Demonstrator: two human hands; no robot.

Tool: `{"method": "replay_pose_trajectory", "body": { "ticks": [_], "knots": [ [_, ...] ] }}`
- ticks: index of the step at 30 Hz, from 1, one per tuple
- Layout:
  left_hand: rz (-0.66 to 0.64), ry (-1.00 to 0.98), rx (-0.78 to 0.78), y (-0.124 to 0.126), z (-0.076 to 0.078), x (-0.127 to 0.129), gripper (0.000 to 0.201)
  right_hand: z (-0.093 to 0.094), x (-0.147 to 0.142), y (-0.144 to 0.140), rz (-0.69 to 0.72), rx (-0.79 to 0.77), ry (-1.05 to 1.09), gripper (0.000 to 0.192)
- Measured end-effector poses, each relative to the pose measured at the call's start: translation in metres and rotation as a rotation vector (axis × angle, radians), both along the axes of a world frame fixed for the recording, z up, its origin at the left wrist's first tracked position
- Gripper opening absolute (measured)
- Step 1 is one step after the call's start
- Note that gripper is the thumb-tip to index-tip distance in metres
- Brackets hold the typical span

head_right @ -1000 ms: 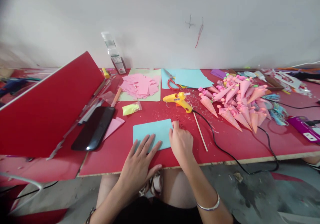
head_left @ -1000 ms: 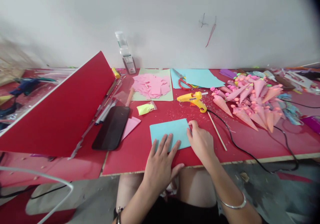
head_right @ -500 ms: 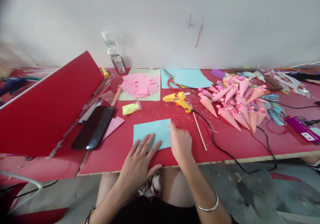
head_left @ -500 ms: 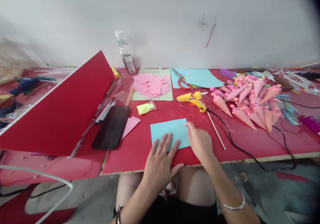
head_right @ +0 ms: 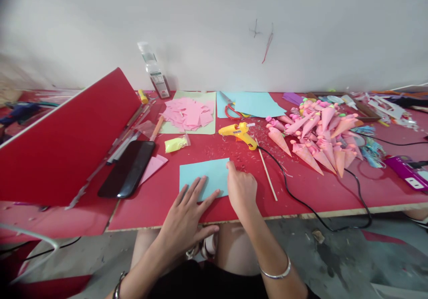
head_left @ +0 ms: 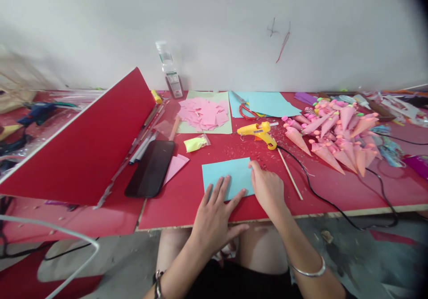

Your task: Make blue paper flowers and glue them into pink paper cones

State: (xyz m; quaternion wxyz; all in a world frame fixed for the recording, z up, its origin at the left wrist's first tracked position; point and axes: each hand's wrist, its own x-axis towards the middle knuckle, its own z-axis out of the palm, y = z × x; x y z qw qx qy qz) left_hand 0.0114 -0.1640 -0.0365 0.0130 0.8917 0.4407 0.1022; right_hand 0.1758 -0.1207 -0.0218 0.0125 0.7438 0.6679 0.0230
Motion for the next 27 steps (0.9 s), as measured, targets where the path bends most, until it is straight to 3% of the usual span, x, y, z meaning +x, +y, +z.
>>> {"method": "replay_pose_trajectory", "body": {
  "ticks": [14, 22, 27],
  "knots": [
    [-0.005, 0.015, -0.116, 0.001, 0.005, 0.002, 0.090, 0.000, -0.003, 0.000, -0.033, 0.013, -0.024, 0.023],
    [-0.004, 0.011, -0.121, 0.000, 0.005, 0.001, 0.087, 0.001, -0.003, 0.001, -0.035, -0.008, -0.014, 0.023],
    [-0.045, 0.048, -0.108, 0.001, 0.007, -0.013, 0.084, 0.002, -0.003, 0.000, -0.031, -0.014, -0.020, 0.024]
  ]
}}
